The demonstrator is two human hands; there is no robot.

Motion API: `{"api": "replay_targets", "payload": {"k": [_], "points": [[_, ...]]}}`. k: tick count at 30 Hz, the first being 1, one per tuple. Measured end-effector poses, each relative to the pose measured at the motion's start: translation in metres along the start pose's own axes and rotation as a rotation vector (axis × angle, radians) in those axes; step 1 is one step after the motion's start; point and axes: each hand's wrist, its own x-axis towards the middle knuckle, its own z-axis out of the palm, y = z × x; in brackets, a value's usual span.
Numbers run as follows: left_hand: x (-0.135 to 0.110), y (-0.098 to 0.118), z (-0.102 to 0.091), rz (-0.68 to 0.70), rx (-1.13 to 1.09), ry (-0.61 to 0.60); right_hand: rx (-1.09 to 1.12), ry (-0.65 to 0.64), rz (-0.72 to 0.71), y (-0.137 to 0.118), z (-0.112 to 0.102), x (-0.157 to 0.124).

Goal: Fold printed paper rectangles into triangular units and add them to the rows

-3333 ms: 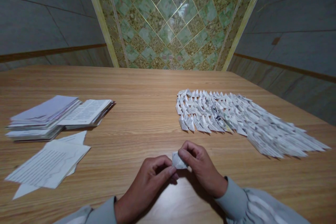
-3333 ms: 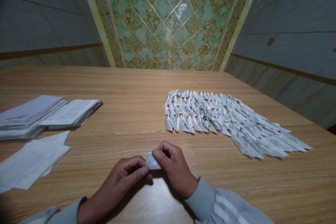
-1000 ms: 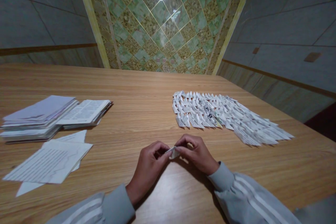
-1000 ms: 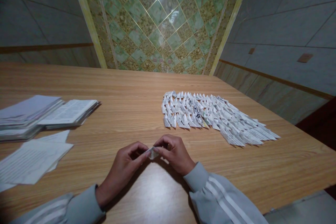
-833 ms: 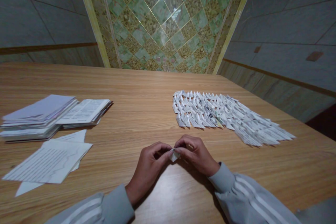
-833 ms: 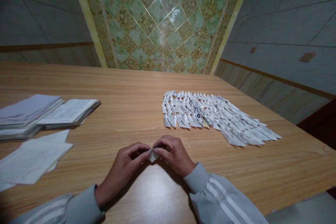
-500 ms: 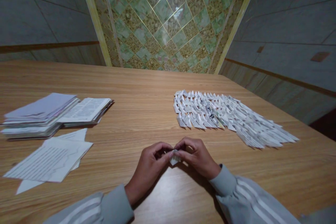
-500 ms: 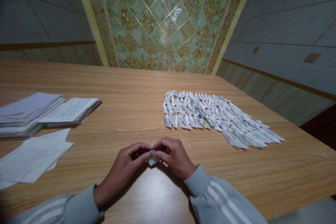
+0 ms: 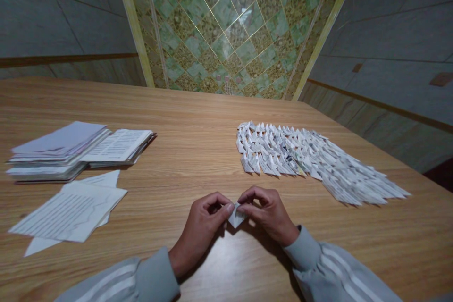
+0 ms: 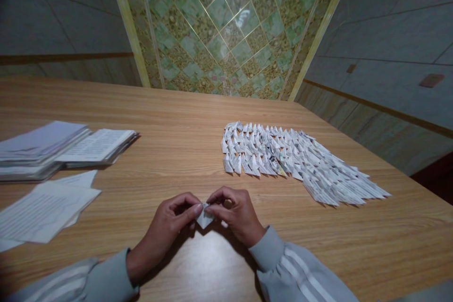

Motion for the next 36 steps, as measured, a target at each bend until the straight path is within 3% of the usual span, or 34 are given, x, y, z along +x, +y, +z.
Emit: {"api": "replay_targets", "payload": {"k": [9,17,20,24,28,36], "points": [[-0.0002,-0.0012,0.0052,0.007,-0.006,0.052,0.029,0.057,-0.024,-0.0079,0.0024,0.0005],[0.0034,-0.0022,0.0005,0.079,0.09,-0.014,-0.024,-0.018,-0.055,-0.0034,-0.0016,-0.0006],[0.0031,-0.0043,-0.001,0.041,0.064,-0.025,-0.027,-0.018,-0.034,-0.0006,-0.0013,-0.0008],[0.0021,-0.0073,0.0002,-0.046,-0.027,-0.019,-0.051,0.053,-0.041,-0.0024,0.0011,-0.001],[0.0024,-0.0039,0.003,-0.043,-0.048,0.014,-0.062,0.099,-0.045,-0.0082,0.004,-0.0016],[0.0056,-0.0033,0.0017,-0.073,-0.12,0.182,-0.011,0.252,-0.015,-0.004,0.0007,-0.0017]]}}
